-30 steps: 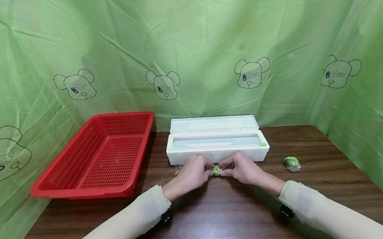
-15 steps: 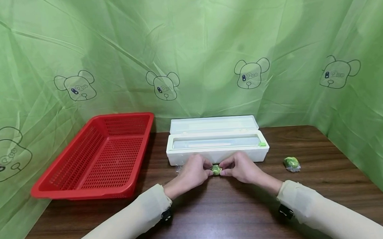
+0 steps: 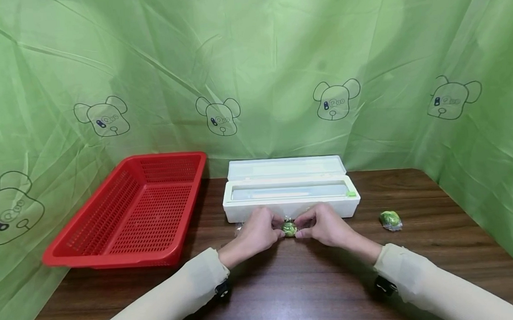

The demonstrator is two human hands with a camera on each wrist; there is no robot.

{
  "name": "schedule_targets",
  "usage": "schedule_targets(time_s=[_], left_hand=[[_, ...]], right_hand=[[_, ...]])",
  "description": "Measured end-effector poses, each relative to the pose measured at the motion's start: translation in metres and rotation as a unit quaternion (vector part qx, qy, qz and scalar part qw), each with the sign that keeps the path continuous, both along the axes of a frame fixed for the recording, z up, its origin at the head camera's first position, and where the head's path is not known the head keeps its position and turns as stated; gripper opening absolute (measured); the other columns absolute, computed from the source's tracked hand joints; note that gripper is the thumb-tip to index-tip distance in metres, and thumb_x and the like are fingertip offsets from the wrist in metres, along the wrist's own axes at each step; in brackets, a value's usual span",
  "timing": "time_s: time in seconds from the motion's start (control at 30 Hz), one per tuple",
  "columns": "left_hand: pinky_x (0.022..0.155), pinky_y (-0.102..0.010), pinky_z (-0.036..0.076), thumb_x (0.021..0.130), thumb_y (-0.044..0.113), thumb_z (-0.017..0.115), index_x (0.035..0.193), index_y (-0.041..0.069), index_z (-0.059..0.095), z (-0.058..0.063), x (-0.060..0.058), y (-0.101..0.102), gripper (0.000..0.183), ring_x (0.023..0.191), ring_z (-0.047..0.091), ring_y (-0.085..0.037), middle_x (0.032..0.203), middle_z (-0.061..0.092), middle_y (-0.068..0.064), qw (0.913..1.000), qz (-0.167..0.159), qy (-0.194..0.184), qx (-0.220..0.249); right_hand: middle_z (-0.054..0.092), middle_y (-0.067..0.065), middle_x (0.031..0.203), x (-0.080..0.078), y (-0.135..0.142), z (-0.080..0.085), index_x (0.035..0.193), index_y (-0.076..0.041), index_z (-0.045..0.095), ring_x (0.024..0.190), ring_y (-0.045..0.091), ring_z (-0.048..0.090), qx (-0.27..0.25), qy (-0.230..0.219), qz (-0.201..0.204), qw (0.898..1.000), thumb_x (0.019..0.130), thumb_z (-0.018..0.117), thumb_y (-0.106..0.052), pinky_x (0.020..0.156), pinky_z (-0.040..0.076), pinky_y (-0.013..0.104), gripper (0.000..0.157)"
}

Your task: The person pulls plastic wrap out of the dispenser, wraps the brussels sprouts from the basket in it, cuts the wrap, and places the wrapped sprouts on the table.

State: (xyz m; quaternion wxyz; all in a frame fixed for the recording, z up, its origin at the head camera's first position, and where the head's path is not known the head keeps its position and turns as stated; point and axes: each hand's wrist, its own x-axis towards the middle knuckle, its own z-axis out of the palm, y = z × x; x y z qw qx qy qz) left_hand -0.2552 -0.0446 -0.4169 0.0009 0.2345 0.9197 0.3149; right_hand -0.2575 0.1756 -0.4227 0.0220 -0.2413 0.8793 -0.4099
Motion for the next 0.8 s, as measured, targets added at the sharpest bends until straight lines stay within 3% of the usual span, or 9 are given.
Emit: schedule_targets(time_s=[0.2,0.37,0.57,0.8], left_hand=[[0.073,-0.032,0.057,0.084,0.004,0.086,0.109,0.007,0.083,-0.001,0.001,-0.002,0.025,0.081,0.069,-0.010,0.096,0.080,-0.006,1.0000,0.001,-0.004,0.004],[0.075,-0.032,0.058,0.083,0.003,0.087,0.111,0.002,0.080,0.006,0.004,-0.007,0.029,0.082,0.070,-0.014,0.102,0.079,-0.011,0.9998,-0.008,-0.012,0.014],[0.072,-0.027,0.059,0.083,-0.001,0.086,0.114,-0.006,0.077,0.020,0.004,-0.014,0.032,0.081,0.073,-0.017,0.101,0.078,-0.016,0.9994,-0.013,-0.002,0.031],[0.067,-0.023,0.056,0.087,0.001,0.084,0.111,-0.005,0.078,0.040,0.001,-0.013,0.026,0.072,0.069,-0.011,0.085,0.077,-0.007,0.9988,-0.031,0.023,0.031]], right_hand=[[0.079,0.010,0.096,0.007,0.008,0.011,0.108,0.002,0.081,0.061,0.011,0.059,-0.012,-0.021,-0.006,1.000,0.081,0.091,-0.006,0.050,0.048,0.025,0.030],[0.078,0.008,0.090,0.012,0.021,0.026,0.111,-0.001,0.081,0.057,0.014,0.058,0.000,-0.031,-0.037,0.999,0.082,0.091,-0.009,0.047,0.047,0.026,0.032],[0.075,0.001,0.083,0.011,0.050,0.038,0.108,-0.002,0.082,0.064,0.019,0.064,0.022,0.015,-0.086,0.996,0.082,0.091,-0.013,0.053,0.050,0.027,0.030],[0.073,0.001,0.087,0.008,0.085,0.048,0.111,-0.004,0.081,0.069,0.016,0.066,0.033,0.041,-0.145,0.988,0.084,0.091,-0.019,0.056,0.050,0.029,0.032]])
